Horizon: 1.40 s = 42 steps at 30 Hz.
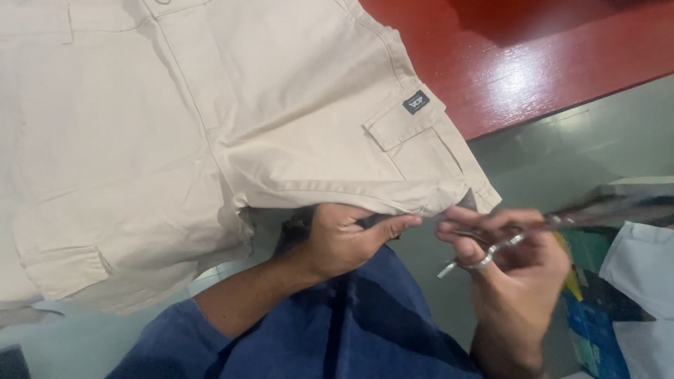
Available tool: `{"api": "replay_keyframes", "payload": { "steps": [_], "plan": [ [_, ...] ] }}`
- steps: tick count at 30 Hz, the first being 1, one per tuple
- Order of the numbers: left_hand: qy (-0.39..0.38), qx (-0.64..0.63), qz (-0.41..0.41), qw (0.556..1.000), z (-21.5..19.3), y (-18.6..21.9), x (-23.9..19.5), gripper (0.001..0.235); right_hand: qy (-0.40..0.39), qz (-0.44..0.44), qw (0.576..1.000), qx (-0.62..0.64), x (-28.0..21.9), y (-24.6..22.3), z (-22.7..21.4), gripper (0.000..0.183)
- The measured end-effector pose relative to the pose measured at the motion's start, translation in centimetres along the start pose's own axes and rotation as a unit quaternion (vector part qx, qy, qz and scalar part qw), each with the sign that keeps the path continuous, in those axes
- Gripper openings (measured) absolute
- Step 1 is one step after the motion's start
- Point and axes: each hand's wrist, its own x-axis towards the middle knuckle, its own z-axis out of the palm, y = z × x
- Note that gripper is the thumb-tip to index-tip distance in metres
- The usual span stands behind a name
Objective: The person uses scissors to cut loose threads and excess fabric from the hem and pocket areas of a pair of beige cargo shorts. The person holds the shorts steady with one hand while snipping the threads with the other.
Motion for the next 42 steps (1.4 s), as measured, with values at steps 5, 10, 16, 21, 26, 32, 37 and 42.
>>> {"api": "replay_keyframes", "payload": {
  "steps": [5, 10, 16, 21, 26, 32, 37, 42],
  "plan": [
    [-0.021, -0.015, -0.041, 0.999, -0.1, 0.5, -0.3, 0.018, 0.032, -0.010, 0.990, 0.134, 1.2, 3.0, 2.7, 0.027],
    [0.030, 0.327, 0.307, 0.893, -3.0, 3.8, 0.5, 0.055, 0.004, -0.004, 0.978, 0.210, 2.1, 3.3, 2.7, 0.027],
    [-0.056, 0.336, 0.235, 0.910, -3.3, 4.1, 2.9, 0.023, -0.045, -0.019, 0.976, 0.210, 1.9, 3.2, 2.8, 0.030],
    [-0.107, 0.222, 0.205, 0.947, -3.3, 1.2, 1.7, 0.035, -0.084, 0.013, 0.967, 0.242, 2.1, 3.1, 3.2, 0.027],
    [-0.146, 0.190, 0.209, 0.948, -3.8, 0.3, 2.0, 0.036, -0.091, 0.031, 0.973, 0.208, 2.6, 3.8, 2.5, 0.022],
    [-0.128, 0.170, 0.194, 0.958, -3.6, 0.7, 2.5, 0.025, -0.096, -0.120, 0.973, -0.174, 2.5, 3.2, -0.3, 0.034],
    [-0.126, 0.177, 0.209, 0.954, -3.4, 0.4, 2.5, 0.022, -0.127, -0.304, 0.872, -0.362, 1.5, 3.9, -1.7, 0.033],
    [-0.112, 0.162, 0.197, 0.960, -3.4, 0.0, 2.2, 0.024, -0.126, -0.359, 0.818, -0.430, 1.2, 5.2, -2.3, 0.033]
  ]
}}
